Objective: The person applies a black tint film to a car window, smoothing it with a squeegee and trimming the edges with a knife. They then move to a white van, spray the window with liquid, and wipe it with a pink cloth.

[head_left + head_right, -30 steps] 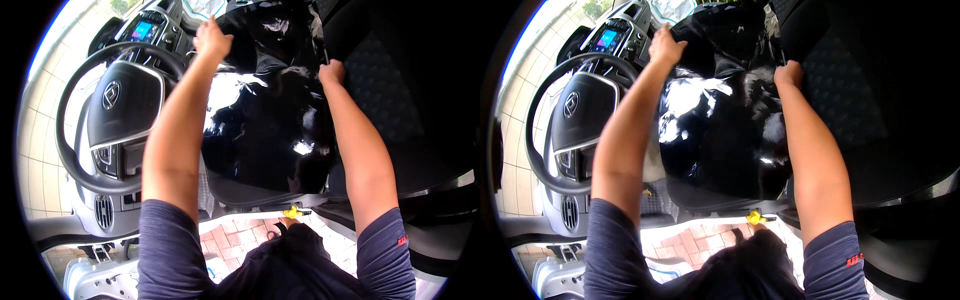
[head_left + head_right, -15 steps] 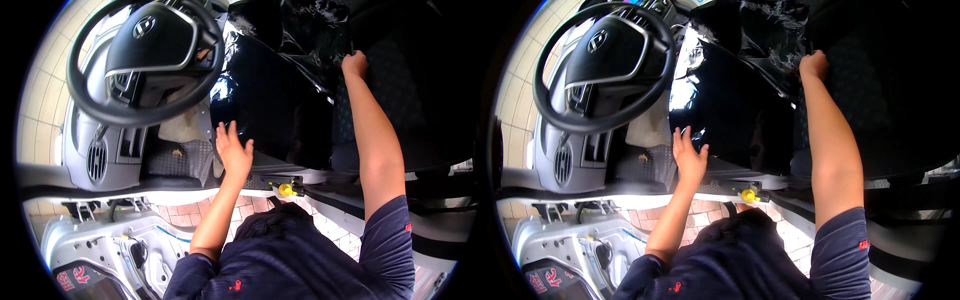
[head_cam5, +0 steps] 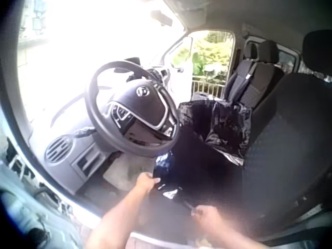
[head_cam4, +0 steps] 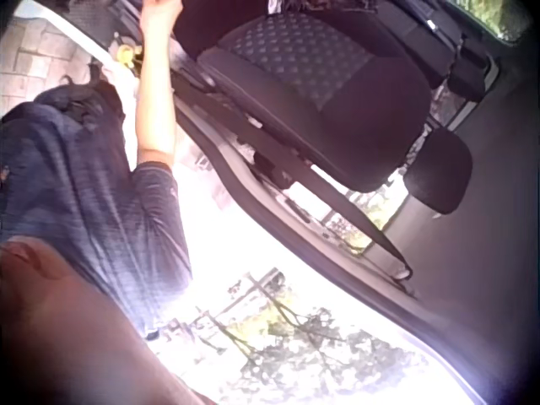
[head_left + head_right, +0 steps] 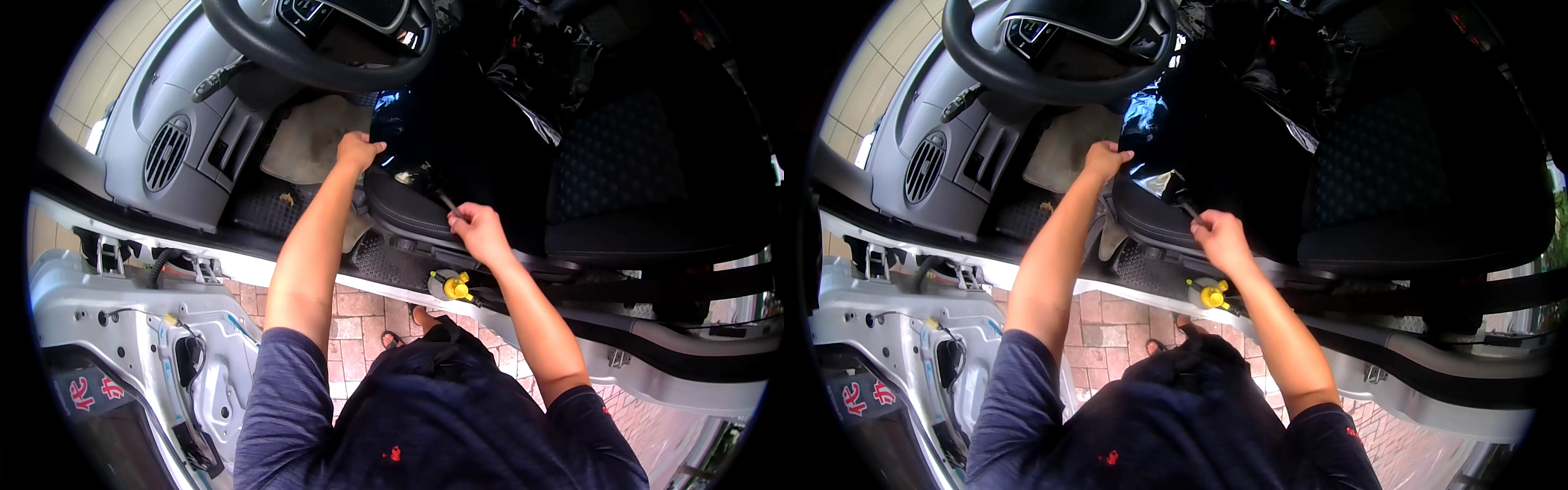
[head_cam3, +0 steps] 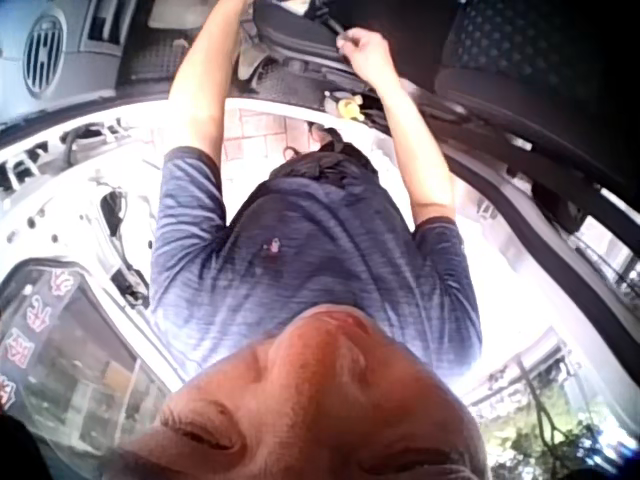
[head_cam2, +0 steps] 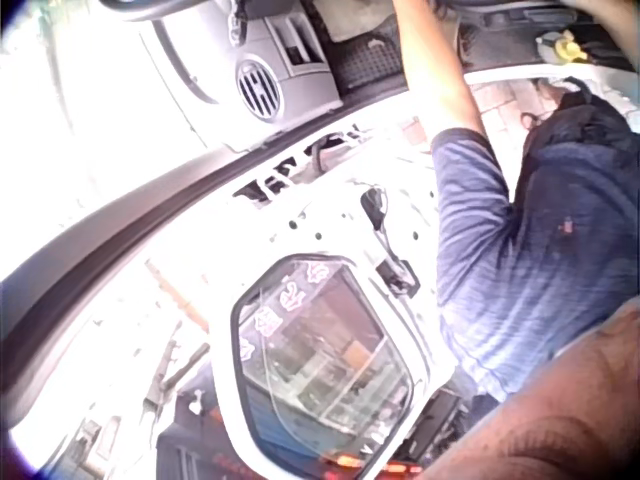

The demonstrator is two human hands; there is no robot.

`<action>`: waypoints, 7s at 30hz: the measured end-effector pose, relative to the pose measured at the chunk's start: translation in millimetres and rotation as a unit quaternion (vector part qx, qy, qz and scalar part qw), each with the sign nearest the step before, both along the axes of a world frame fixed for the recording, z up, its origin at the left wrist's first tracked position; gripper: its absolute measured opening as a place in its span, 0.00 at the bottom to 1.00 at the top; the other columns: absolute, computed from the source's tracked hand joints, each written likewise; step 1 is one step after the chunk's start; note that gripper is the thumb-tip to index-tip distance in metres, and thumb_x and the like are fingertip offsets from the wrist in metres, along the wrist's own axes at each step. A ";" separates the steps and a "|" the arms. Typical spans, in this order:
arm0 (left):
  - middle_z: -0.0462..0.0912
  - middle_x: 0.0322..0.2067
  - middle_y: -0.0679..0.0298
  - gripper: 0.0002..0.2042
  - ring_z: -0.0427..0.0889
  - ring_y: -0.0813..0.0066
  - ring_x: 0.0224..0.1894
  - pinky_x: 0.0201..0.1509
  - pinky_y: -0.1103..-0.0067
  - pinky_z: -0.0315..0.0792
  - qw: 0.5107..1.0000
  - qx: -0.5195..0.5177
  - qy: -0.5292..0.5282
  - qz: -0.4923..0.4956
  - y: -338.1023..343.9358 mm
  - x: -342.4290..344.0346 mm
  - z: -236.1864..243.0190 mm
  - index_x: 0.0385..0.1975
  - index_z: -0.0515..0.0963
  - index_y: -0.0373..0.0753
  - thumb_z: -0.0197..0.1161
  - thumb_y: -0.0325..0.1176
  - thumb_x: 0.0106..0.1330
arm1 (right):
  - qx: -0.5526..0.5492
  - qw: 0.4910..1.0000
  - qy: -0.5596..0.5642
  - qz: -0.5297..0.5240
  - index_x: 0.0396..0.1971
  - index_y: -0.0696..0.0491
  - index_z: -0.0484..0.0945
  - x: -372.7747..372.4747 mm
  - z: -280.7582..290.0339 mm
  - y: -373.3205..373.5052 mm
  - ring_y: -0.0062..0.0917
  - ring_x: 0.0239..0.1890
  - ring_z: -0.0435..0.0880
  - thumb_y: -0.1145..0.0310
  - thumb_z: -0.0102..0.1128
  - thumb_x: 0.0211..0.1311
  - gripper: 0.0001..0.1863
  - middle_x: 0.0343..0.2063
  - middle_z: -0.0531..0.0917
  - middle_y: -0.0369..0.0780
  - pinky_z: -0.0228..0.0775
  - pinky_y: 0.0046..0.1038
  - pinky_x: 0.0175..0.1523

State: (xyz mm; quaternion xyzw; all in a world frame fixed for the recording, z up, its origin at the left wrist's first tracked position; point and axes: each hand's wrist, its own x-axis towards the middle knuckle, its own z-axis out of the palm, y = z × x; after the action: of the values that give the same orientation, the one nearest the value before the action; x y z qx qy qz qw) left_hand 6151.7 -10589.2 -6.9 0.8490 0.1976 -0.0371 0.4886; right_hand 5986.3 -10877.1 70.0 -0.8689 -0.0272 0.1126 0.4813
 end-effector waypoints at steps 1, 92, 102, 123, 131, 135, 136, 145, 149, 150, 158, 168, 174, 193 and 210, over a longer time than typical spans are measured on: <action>0.87 0.40 0.52 0.24 0.87 0.59 0.44 0.46 0.69 0.81 0.998 -0.053 0.016 -0.013 3.1 8.8 4.7 0.45 0.82 0.28 0.81 0.36 0.52 | -0.043 0.999 -0.028 0.012 0.33 0.59 0.84 -5.2 3.4 8.8 0.37 0.32 0.87 0.70 0.62 0.64 0.08 0.26 0.86 0.45 0.77 0.35 0.41; 0.86 0.28 0.61 0.23 0.83 0.73 0.26 0.33 0.74 0.78 0.735 -0.235 0.005 0.636 -99.8 -1002.0 -93.8 0.35 0.86 0.34 0.67 0.54 0.68 | 0.312 0.767 0.231 0.511 0.23 0.52 0.73 -351.2 284.9 216.2 0.20 0.07 0.65 0.39 0.47 0.71 0.30 0.11 0.71 0.34 0.58 0.22 0.13; 0.87 0.27 0.59 0.18 0.84 0.72 0.26 0.35 0.75 0.79 0.654 -0.234 -0.035 0.718 -169.0 -1124.4 -134.5 0.32 0.87 0.32 0.68 0.45 0.69 | 0.343 0.628 0.256 0.650 0.25 0.50 0.72 -529.4 457.2 270.8 0.14 0.10 0.66 0.47 0.47 0.73 0.23 0.14 0.72 0.29 0.60 0.20 0.15; 0.77 0.23 0.73 0.15 0.69 0.84 0.26 0.30 0.79 0.64 0.776 -0.068 -0.102 0.618 -79.3 -1129.0 -4.8 0.27 0.83 0.37 0.64 0.40 0.73 | 0.281 0.804 0.171 0.495 0.47 0.50 0.75 -473.8 312.4 191.8 0.09 0.15 0.67 0.38 0.52 0.72 0.27 0.22 0.76 0.31 0.57 0.13 0.17; 0.72 0.21 0.75 0.15 0.65 0.85 0.25 0.29 0.82 0.61 0.790 -0.182 -0.042 0.584 -99.4 -1113.4 -69.1 0.27 0.80 0.38 0.61 0.40 0.75 | 0.113 0.835 0.153 0.516 0.29 0.60 0.82 -451.7 13.4 150.7 0.19 0.15 0.75 0.48 0.72 0.60 0.25 0.15 0.78 0.36 0.68 0.26 0.22; 0.76 0.23 0.72 0.16 0.69 0.83 0.27 0.33 0.81 0.65 0.801 -0.174 0.032 0.571 -135.2 -1119.3 -81.6 0.27 0.81 0.36 0.62 0.41 0.74 | 0.003 0.907 0.094 0.411 0.28 0.62 0.84 -423.4 -135.0 106.6 0.28 0.15 0.82 0.57 0.74 0.56 0.20 0.18 0.83 0.43 0.72 0.34 0.24; 0.76 0.23 0.71 0.16 0.70 0.82 0.27 0.33 0.80 0.66 0.802 -0.171 0.038 0.571 -140.0 -1116.7 -86.1 0.27 0.81 0.35 0.62 0.40 0.74 | -0.013 0.919 0.085 0.385 0.31 0.63 0.85 -409.1 -158.7 94.3 0.30 0.16 0.83 0.59 0.74 0.56 0.19 0.20 0.84 0.45 0.74 0.35 0.25; 0.76 0.22 0.69 0.18 0.69 0.80 0.25 0.30 0.79 0.65 0.804 -0.144 0.140 0.560 -150.5 -1063.7 -91.0 0.26 0.80 0.33 0.62 0.42 0.73 | 0.013 0.984 0.079 0.162 0.51 0.61 0.81 -245.0 -286.7 37.9 0.29 0.39 0.85 0.61 0.75 0.57 0.26 0.37 0.88 0.46 0.76 0.32 0.50; 0.78 0.22 0.67 0.16 0.71 0.80 0.24 0.30 0.79 0.66 0.818 -0.145 0.180 0.527 -160.8 -1009.8 -79.9 0.26 0.81 0.32 0.61 0.39 0.73 | 0.006 0.986 0.090 0.137 0.54 0.59 0.80 -175.1 -358.7 13.3 0.30 0.43 0.84 0.59 0.76 0.56 0.29 0.41 0.87 0.47 0.75 0.33 0.52; 0.79 0.22 0.67 0.16 0.71 0.80 0.24 0.30 0.78 0.66 0.830 -0.135 0.185 0.509 -163.1 -1000.2 -78.3 0.26 0.81 0.32 0.61 0.38 0.73 | 0.002 0.986 0.092 0.142 0.54 0.59 0.80 -161.0 -367.2 13.5 0.30 0.43 0.84 0.59 0.76 0.57 0.29 0.41 0.87 0.47 0.75 0.33 0.52; 0.87 0.45 0.46 0.18 0.82 0.55 0.51 0.58 0.66 0.73 0.860 -0.057 0.345 0.371 -145.8 -948.0 -74.0 0.45 0.87 0.36 0.55 0.41 0.69 | -0.168 0.975 0.093 0.113 0.58 0.57 0.77 -111.9 -390.2 3.6 0.49 0.53 0.83 0.60 0.73 0.56 0.31 0.49 0.84 0.55 0.76 0.41 0.58; 0.82 0.27 0.62 0.18 0.78 0.70 0.32 0.38 0.72 0.72 0.910 -0.084 0.158 0.373 -32.5 -732.7 -101.3 0.32 0.86 0.31 0.58 0.41 0.72 | -0.036 0.955 0.111 0.274 0.47 0.56 0.83 -153.9 -244.6 5.6 0.42 0.44 0.88 0.63 0.71 0.58 0.19 0.42 0.88 0.49 0.79 0.38 0.50; 0.74 0.22 0.74 0.14 0.68 0.83 0.26 0.32 0.81 0.64 0.939 -0.144 0.134 0.281 -2.1 -579.8 -61.0 0.28 0.85 0.35 0.63 0.38 0.72 | 0.050 0.916 0.132 0.375 0.49 0.59 0.82 -119.8 -148.1 -6.1 0.34 0.44 0.88 0.62 0.66 0.65 0.18 0.40 0.89 0.46 0.77 0.34 0.52; 0.80 0.23 0.70 0.14 0.70 0.83 0.26 0.31 0.79 0.67 0.971 -0.178 0.137 0.085 119.8 -414.7 -90.6 0.28 0.86 0.36 0.65 0.40 0.71 | 0.048 0.972 0.129 0.191 0.46 0.58 0.84 -110.3 -12.2 -26.2 0.20 0.37 0.84 0.64 0.65 0.69 0.14 0.33 0.88 0.38 0.76 0.28 0.46; 0.77 0.22 0.67 0.13 0.75 0.77 0.24 0.29 0.78 0.72 0.960 -0.246 0.121 0.055 122.9 -390.8 -130.2 0.34 0.86 0.36 0.63 0.40 0.72 | -0.059 0.984 -0.106 0.129 0.41 0.57 0.85 5.7 89.1 -63.8 0.38 0.39 0.88 0.64 0.68 0.61 0.13 0.34 0.88 0.46 0.80 0.35 0.47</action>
State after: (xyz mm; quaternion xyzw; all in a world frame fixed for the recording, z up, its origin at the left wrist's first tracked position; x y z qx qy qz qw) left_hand 5760.9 -10466.3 -137.1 0.6797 0.2865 -0.1603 0.6559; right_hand 5992.0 -10940.8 159.1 -0.8920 -0.1832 0.0829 0.4048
